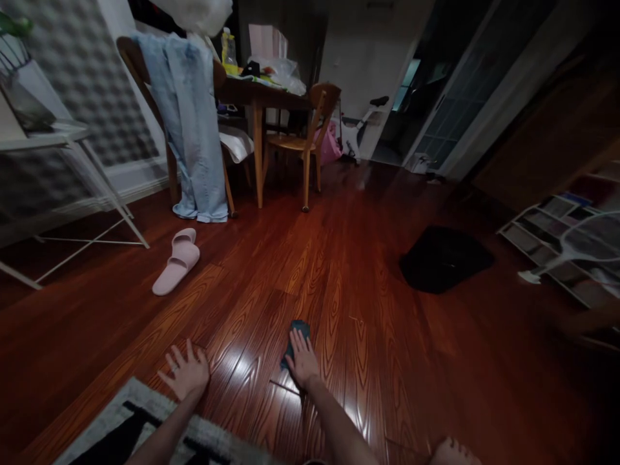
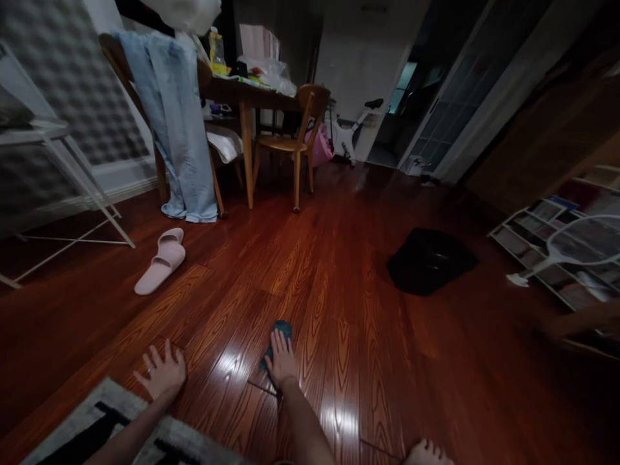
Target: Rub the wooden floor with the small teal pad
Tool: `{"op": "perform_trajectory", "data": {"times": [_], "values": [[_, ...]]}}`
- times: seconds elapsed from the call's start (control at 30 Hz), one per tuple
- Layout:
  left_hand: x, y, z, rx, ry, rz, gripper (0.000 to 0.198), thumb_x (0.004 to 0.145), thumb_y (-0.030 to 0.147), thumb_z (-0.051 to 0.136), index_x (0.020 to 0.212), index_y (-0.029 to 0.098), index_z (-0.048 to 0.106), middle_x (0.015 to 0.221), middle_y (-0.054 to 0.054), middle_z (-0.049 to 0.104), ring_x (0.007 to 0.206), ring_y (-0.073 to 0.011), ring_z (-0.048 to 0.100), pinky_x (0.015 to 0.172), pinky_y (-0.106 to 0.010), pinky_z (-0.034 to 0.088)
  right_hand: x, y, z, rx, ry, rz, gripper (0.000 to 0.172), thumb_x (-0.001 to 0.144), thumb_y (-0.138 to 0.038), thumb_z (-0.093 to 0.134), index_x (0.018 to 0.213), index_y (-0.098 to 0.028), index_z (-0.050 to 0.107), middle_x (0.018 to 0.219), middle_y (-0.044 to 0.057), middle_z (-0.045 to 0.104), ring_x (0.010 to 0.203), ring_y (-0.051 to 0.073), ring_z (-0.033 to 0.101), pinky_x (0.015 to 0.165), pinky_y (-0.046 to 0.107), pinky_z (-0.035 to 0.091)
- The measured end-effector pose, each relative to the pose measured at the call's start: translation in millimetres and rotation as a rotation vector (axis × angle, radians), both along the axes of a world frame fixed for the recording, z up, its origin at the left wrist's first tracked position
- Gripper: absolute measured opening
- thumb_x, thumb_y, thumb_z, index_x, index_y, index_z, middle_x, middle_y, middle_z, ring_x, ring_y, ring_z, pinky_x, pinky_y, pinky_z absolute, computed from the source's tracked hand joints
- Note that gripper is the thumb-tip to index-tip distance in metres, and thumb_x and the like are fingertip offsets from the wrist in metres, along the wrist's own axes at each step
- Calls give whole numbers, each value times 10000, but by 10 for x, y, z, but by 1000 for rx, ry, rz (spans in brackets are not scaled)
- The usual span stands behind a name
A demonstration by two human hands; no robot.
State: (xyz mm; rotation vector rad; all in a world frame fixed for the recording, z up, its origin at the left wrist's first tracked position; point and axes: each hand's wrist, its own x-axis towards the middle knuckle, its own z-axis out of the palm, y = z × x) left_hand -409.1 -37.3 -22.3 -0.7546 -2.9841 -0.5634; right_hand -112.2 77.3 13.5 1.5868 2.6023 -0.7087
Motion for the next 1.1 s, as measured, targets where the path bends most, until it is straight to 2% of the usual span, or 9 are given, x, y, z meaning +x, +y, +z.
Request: {"op": "perform_trajectory", "data": {"times": [0.13,0.3,0.4,0.5,0.6,0.7,0.9,1.0,1.1], "values": [[-24,-13,-21,-37,13,11,601,993,393,249,1553,193,336,1635,-184,276,1535,-328,160,1180,-663,164,552,616,53,45,-57,-270,661,957,-363,317,1584,-158,281,1664,69,249,1546,216,146,1254,386,141],[-12,3,27,-80,47,17,608,998,395,223,1549,166,343,1631,-187,286,1536,-330,155,1199,-641,141,1234,1103,20,131,-134,-846,702,959,-294,197,1545,91,164,1599,361,203,1521,381,187,1188,608,200],[-2,8,48,-92,63,15,612,1003,403,202,1541,155,356,1629,-195,287,1536,-332,153,1204,-636,133,1331,1209,19,167,-150,-1024,704,947,-278,209,1537,106,175,1587,378,210,1521,393,168,1166,620,235],[2,4,53,-102,72,6,609,1002,394,209,1538,149,361,1631,-195,283,1537,-331,148,1204,-636,133,1129,1301,39,168,-176,-1011,700,961,-260,159,1511,173,126,1569,434,147,1517,426,140,1161,646,206],[7,5,67,-107,76,6,599,998,372,233,1540,149,355,1631,-191,285,1538,-327,148,1198,-647,142,625,1371,49,155,-151,-851,681,992,-294,183,1522,133,180,1597,394,125,1524,410,120,1189,606,168],[18,14,101,-106,82,3,587,996,359,251,1527,147,381,1622,-202,300,1532,-331,171,1191,-654,160,-140,1260,73,112,-56,-517,612,1000,-325,302,1539,-37,325,1654,222,193,1541,324,108,1232,462,148],[48,30,161,-88,101,7,607,959,304,337,1552,175,337,1630,-189,289,1521,-345,201,1171,-676,194,-1559,293,129,-8,161,240,670,939,-342,493,1558,-150,321,1660,58,271,1534,200,176,1252,356,131],[59,29,173,-79,104,2,627,950,291,353,1566,186,304,1632,-187,282,1520,-351,202,1158,-690,209,-1780,-69,113,-23,225,541,650,959,-336,464,1571,-190,298,1675,75,209,1542,182,146,1258,399,119],[70,25,181,-65,114,-4,609,959,298,343,1556,181,325,1631,-189,284,1523,-344,194,1163,-686,199,-1699,-51,112,-33,243,621,638,937,-298,504,1553,-261,343,1670,26,239,1534,159,172,1253,365,100]]}}
